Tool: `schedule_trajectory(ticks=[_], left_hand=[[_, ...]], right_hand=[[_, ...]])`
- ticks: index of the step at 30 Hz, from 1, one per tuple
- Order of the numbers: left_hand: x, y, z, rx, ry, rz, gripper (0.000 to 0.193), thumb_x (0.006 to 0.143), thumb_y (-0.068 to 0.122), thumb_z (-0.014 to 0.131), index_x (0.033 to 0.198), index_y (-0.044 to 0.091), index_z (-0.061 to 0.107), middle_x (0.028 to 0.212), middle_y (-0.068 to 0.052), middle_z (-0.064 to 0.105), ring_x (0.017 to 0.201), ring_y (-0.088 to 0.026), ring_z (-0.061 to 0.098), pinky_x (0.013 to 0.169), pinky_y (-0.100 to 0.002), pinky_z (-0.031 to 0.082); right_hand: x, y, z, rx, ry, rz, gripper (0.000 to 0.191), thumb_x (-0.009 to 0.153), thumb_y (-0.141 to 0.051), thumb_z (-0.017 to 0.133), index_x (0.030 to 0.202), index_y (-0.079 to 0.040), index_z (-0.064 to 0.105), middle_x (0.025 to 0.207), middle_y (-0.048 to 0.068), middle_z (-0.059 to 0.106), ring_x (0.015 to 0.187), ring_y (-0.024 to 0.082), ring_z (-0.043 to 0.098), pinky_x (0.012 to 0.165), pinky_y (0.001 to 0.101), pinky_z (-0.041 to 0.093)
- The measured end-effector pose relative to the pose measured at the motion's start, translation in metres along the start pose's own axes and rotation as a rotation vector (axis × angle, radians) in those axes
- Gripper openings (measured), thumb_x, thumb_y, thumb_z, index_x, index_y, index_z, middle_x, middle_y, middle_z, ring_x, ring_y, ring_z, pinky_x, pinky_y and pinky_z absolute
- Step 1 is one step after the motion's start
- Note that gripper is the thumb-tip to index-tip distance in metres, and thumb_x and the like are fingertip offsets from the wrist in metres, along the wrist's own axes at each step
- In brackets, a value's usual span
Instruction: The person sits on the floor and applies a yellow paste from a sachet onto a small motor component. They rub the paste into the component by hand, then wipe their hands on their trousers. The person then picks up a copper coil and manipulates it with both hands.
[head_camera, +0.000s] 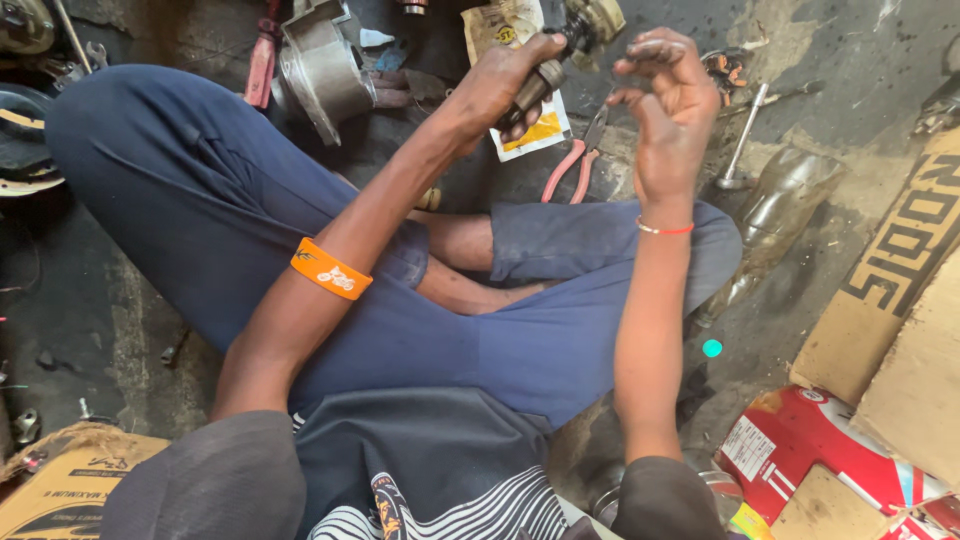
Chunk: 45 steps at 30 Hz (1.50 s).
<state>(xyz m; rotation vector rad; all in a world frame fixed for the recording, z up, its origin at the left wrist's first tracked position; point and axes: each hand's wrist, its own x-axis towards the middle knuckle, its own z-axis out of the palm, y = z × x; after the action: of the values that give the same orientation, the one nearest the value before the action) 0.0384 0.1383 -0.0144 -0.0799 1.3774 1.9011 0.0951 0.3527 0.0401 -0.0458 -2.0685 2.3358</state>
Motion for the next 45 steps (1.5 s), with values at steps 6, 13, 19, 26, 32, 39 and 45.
schedule_trajectory(ticks=[6,13,19,26,32,39,45], left_hand=[[0.006,-0.008,0.0,0.154,0.192,0.164,0.048,0.093,0.051,0.068,0.09,0.003,0.069,0.06,-0.002,0.065,0.045,-0.008,0.063,0.041,-0.025,0.051],[0.002,-0.003,0.002,0.121,0.161,0.052,0.056,0.093,0.058,0.063,0.077,0.005,0.067,0.056,0.0,0.058,0.041,-0.009,0.054,0.038,-0.027,0.041],[0.001,-0.006,0.011,0.522,0.241,0.217,0.061,0.087,0.063,0.067,0.077,0.004,0.077,0.06,-0.008,0.069,0.052,-0.016,0.068,0.051,-0.034,0.054],[0.0,-0.01,0.013,0.797,0.471,0.426,0.059,0.084,0.056,0.076,0.084,-0.003,0.076,0.073,-0.025,0.07,0.071,-0.038,0.073,0.069,-0.047,0.057],[0.002,-0.004,0.01,0.659,0.432,0.299,0.056,0.083,0.058,0.071,0.082,0.002,0.078,0.067,-0.016,0.073,0.064,-0.028,0.075,0.065,-0.043,0.057],[0.008,-0.005,0.002,0.536,0.419,0.069,0.063,0.084,0.062,0.063,0.075,0.001,0.075,0.061,-0.015,0.07,0.058,-0.026,0.073,0.06,-0.042,0.057],[0.012,-0.009,0.0,0.78,0.538,0.264,0.058,0.084,0.058,0.073,0.082,0.001,0.076,0.071,-0.02,0.072,0.068,-0.033,0.074,0.068,-0.046,0.057]], right_hand=[[-0.003,0.0,-0.008,0.236,-0.012,0.182,0.044,0.091,0.011,0.043,0.131,0.001,0.058,0.133,0.009,0.061,0.114,0.02,0.065,0.084,0.0338,0.056],[0.0,-0.002,0.003,-0.043,-0.039,0.087,0.05,0.092,0.006,0.04,0.138,0.002,0.06,0.137,0.009,0.056,0.116,0.021,0.064,0.09,0.0349,0.06],[-0.004,0.001,0.018,-0.817,-0.109,-0.262,0.068,0.084,0.014,0.046,0.147,-0.008,0.063,0.157,0.013,0.037,0.143,0.031,0.046,0.114,0.0388,0.048],[-0.004,0.012,0.019,-1.042,-0.16,-0.269,0.075,0.092,0.021,0.052,0.154,-0.02,0.065,0.164,0.015,0.033,0.151,0.037,0.038,0.128,0.0431,0.037],[-0.004,0.012,0.017,-1.199,-0.16,-0.295,0.076,0.089,0.02,0.055,0.153,-0.02,0.067,0.171,0.018,0.03,0.156,0.042,0.034,0.134,0.0483,0.031],[-0.003,0.009,0.013,-1.188,-0.032,-0.377,0.059,0.079,0.018,0.055,0.126,-0.011,0.076,0.162,0.018,0.041,0.149,0.04,0.044,0.123,0.0447,0.04],[0.003,0.01,-0.005,0.016,0.015,0.02,0.047,0.093,0.017,0.045,0.133,0.002,0.065,0.153,0.012,0.053,0.134,0.025,0.059,0.105,0.0394,0.056]])
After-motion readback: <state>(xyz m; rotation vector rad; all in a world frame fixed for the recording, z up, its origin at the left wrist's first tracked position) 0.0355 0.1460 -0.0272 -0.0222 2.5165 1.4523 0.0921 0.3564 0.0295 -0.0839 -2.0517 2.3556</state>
